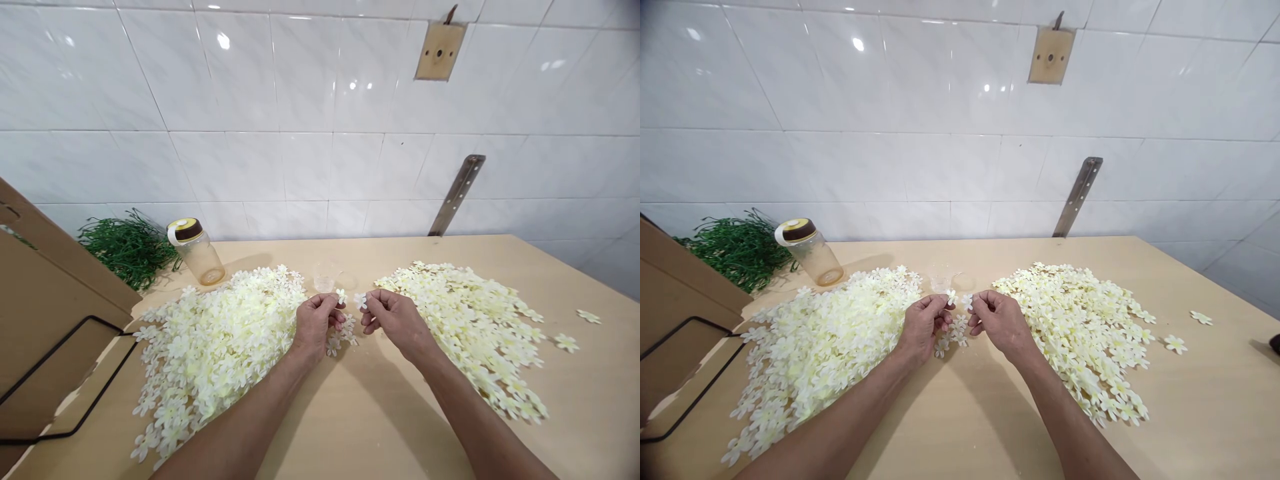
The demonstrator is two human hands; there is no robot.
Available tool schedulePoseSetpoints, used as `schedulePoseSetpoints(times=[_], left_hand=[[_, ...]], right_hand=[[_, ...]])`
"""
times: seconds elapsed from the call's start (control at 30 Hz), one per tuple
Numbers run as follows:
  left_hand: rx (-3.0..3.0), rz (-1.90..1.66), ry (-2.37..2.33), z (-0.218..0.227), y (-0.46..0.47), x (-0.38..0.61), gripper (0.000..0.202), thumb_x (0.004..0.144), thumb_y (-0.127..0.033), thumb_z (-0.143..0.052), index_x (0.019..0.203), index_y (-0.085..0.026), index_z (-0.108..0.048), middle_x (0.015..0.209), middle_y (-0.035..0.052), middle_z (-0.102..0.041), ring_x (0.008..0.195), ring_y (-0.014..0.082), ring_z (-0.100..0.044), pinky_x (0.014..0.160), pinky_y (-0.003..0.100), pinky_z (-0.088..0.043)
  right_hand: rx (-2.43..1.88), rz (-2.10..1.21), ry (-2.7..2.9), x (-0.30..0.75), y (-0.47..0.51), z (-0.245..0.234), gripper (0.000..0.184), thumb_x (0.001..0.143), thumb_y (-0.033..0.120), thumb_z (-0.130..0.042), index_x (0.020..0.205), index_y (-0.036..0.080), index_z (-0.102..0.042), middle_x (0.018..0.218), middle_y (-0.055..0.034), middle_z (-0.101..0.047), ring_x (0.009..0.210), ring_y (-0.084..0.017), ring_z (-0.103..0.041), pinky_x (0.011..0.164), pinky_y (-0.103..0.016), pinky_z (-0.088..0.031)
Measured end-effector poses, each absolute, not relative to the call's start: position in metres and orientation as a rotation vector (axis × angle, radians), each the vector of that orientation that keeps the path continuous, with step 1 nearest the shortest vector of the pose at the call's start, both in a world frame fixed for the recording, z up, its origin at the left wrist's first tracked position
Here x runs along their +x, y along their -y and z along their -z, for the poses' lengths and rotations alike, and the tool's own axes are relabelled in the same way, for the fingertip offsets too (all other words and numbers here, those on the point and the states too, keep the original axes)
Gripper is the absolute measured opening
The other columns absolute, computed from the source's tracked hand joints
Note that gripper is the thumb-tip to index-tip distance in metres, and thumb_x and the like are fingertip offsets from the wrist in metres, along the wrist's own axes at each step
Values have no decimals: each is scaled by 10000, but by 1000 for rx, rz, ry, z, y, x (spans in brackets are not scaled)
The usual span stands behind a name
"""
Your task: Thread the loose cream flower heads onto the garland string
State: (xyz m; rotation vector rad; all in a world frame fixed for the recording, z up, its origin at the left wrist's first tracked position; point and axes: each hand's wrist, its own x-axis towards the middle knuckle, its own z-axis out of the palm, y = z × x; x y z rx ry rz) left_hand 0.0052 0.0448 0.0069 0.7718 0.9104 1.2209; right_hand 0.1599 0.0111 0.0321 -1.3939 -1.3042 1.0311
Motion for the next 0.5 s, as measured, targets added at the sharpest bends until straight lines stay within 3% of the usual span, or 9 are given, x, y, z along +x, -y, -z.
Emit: schedulePoseSetpoints(times=[0.2,0.37,0.5], left_hand=[[788,-1232,-917,-5,-45,5,246,655,-331,-746,685,-117,-628,693,42,-645,456,84,-539,383,194,-396],[916,-1187,-909,-1,-43,6,235,699,-345,-719,712,-118,-659,678,40,-649,435,92,-544,378,201,-419],[1060,-1150,-935,1,-38,7,244,739,-366,-689,741,-123,-672,630,42,-648,429,111,-562,367,199,-422]], right_hand=[[-1380,-992,1480,158,-7,-35,255,846,410,-598,815,164,-657,671,-24,-673,576,-153,-652,558,-274,-579],[-1408,-447,1678,156,-6,-28,193,873,364,-595,925,203,-687,853,-58,-701,736,-183,-662,610,-280,-563],[-1372,-170,1781,157,-8,-23,140,879,295,-599,921,211,-703,862,-51,-701,726,-165,-645,667,-276,-531]])
